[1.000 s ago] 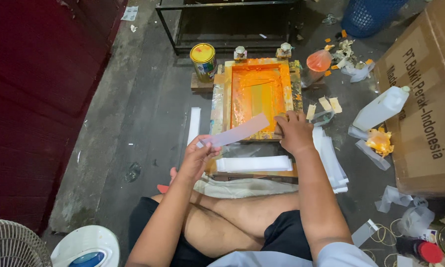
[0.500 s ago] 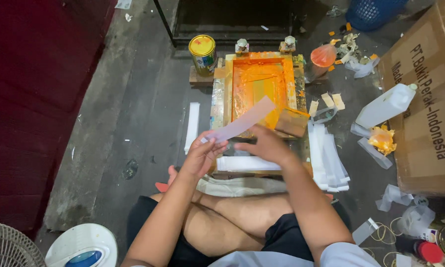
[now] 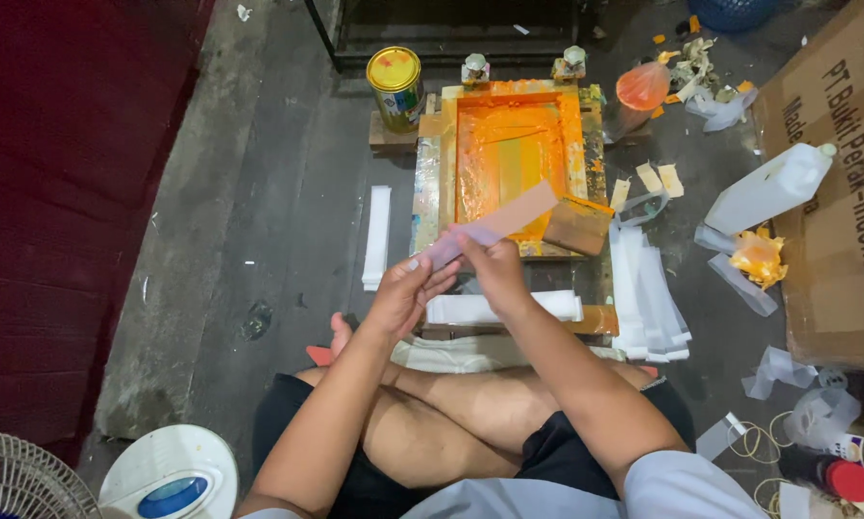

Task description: Screen printing orange ink onto small white strips of material using a manual screen and squeegee

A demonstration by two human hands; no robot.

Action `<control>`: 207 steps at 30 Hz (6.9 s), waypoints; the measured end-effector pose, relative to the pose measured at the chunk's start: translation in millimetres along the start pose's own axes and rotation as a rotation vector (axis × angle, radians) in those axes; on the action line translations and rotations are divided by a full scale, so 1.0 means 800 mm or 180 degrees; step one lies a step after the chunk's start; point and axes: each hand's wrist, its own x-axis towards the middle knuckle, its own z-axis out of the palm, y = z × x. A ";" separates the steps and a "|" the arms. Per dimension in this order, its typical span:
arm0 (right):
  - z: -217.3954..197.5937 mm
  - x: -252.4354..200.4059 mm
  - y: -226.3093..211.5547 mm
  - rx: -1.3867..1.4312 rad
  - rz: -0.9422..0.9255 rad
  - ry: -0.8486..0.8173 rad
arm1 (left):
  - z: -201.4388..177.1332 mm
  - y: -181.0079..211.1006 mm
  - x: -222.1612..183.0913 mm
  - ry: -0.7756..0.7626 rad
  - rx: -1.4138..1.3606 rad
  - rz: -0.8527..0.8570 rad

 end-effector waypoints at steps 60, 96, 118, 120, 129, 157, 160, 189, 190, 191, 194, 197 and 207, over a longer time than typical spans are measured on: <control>-0.105 0.069 -0.029 0.0221 -0.0252 0.0474 | -0.072 -0.008 0.033 0.0668 0.0464 0.0406; -0.042 0.060 0.032 -0.1941 -0.1062 -0.0301 | -0.243 0.063 0.030 0.0621 0.2660 0.0865; 0.139 0.284 0.171 -0.4483 -0.1152 -0.0986 | -0.261 0.025 0.079 0.1691 0.3913 -0.0580; 0.142 0.305 0.195 -0.4487 -0.0847 -0.0924 | -0.265 0.019 0.087 0.1803 0.4014 -0.0522; 0.136 0.321 0.228 -0.4488 -0.0905 -0.1261 | -0.267 0.009 0.106 0.1769 0.3887 -0.0634; 0.148 0.311 0.228 -0.5142 -0.0137 -0.1493 | -0.224 0.029 0.099 0.1542 0.5180 -0.1116; 0.149 0.310 0.231 -0.5092 0.0085 -0.1926 | -0.204 0.034 0.093 0.1437 0.5490 -0.1052; 0.171 0.283 0.210 -0.5303 0.0283 -0.2461 | -0.187 0.029 0.095 0.0078 0.5904 -0.2417; 0.168 0.284 0.214 -0.5299 0.0265 -0.2448 | -0.185 0.029 0.094 0.0085 0.5920 -0.2402; 0.167 0.286 0.216 -0.5354 0.0213 -0.2391 | -0.183 0.030 0.095 0.0125 0.5866 -0.2438; 0.165 0.283 0.215 -0.5308 -0.0330 -0.2137 | -0.179 0.042 0.091 0.0266 0.5693 -0.2254; 0.161 0.283 0.211 -0.5025 -0.1395 -0.1817 | -0.198 0.024 0.098 0.0643 0.5793 -0.1276; 0.121 0.106 0.051 -0.3838 -0.2457 -0.2005 | -0.111 0.103 0.049 0.0986 0.5687 0.0319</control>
